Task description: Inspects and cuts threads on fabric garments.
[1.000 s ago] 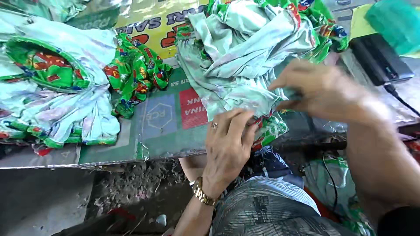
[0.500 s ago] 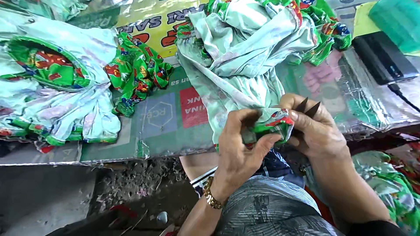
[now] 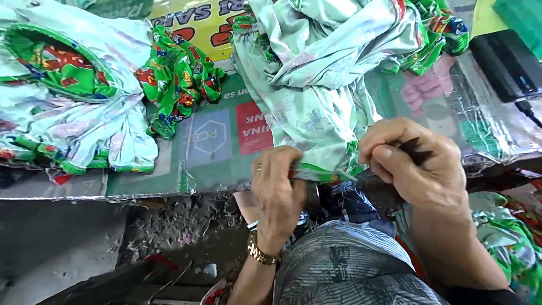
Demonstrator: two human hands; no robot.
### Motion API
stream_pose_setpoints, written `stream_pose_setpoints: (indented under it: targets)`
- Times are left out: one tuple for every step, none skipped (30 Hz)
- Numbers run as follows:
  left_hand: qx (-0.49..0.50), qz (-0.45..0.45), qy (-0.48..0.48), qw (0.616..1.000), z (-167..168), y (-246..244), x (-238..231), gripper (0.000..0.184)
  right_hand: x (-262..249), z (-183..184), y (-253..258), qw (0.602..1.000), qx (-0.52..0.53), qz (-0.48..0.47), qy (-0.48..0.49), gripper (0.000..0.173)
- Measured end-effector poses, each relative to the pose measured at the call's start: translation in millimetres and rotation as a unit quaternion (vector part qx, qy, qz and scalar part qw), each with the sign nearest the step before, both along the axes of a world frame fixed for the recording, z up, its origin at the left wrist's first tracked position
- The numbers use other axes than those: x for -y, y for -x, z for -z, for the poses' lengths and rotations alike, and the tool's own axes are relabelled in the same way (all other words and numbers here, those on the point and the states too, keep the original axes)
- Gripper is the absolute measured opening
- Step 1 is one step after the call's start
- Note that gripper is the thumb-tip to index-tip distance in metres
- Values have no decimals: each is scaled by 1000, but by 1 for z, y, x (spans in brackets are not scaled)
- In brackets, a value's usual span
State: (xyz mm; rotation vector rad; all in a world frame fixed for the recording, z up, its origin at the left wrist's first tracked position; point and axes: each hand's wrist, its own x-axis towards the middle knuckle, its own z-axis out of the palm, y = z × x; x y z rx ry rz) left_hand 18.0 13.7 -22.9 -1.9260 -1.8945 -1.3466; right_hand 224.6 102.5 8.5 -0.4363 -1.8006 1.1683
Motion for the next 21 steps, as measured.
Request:
stream_pose_setpoints:
  targets:
    - [-48,-34,12,998,5,7,2,19,1,2,-3,1000,15,15,-9,12]
    - [-91,-60,16,994,11,12,5,27,2,4,-4,999,38,33,-20,11]
    - [-124,-74,4,989,18,15,10,33,4,7,-5,996,64,52,-35,10]
    - [-152,-73,-13,986,23,14,16,38,5,11,-4,992,89,72,-57,10]
    - [-178,-55,-34,982,26,12,21,40,6,14,-2,987,107,88,-78,10]
    - [-202,-32,-52,977,27,7,24,40,8,17,0,983,122,101,-91,10]
    - [-222,-14,-63,973,26,2,24,37,10,19,1,980,132,108,-98,9]
    - [-234,-2,-64,970,23,-3,22,28,12,20,3,980,134,107,-101,9]
    - [-237,8,-60,970,21,-6,19,21,13,21,4,980,130,106,-104,9]
    - [-232,16,-51,971,19,-6,14,16,14,23,5,980,127,110,-106,10]
    - [-219,20,-37,975,18,-6,10,12,15,24,6,979,125,117,-111,12]
    - [-188,21,-23,982,18,-6,7,12,16,26,7,977,125,127,-120,14]
    - [-131,20,-16,991,17,-8,5,12,17,29,8,973,127,138,-132,18]
    - [-50,18,-14,998,16,-10,4,12,18,30,9,969,134,149,-146,26]
    - [46,24,-11,999,13,-13,5,13,21,31,12,964,141,158,-159,38]
    - [147,42,-2,988,9,-16,6,13,24,32,16,962,144,164,-167,46]
    - [244,64,5,968,4,-19,7,13,27,32,21,960,144,166,-171,50]
    - [332,85,14,939,-1,-23,8,16,30,32,26,960,140,167,-174,52]
    - [407,110,20,906,-4,-25,8,18,32,31,32,960,136,168,-178,50]
    - [471,133,24,872,-6,-26,8,18,33,30,37,958,132,172,-186,47]
    - [518,153,29,841,-6,-27,9,16,34,30,41,954,131,183,-200,43]
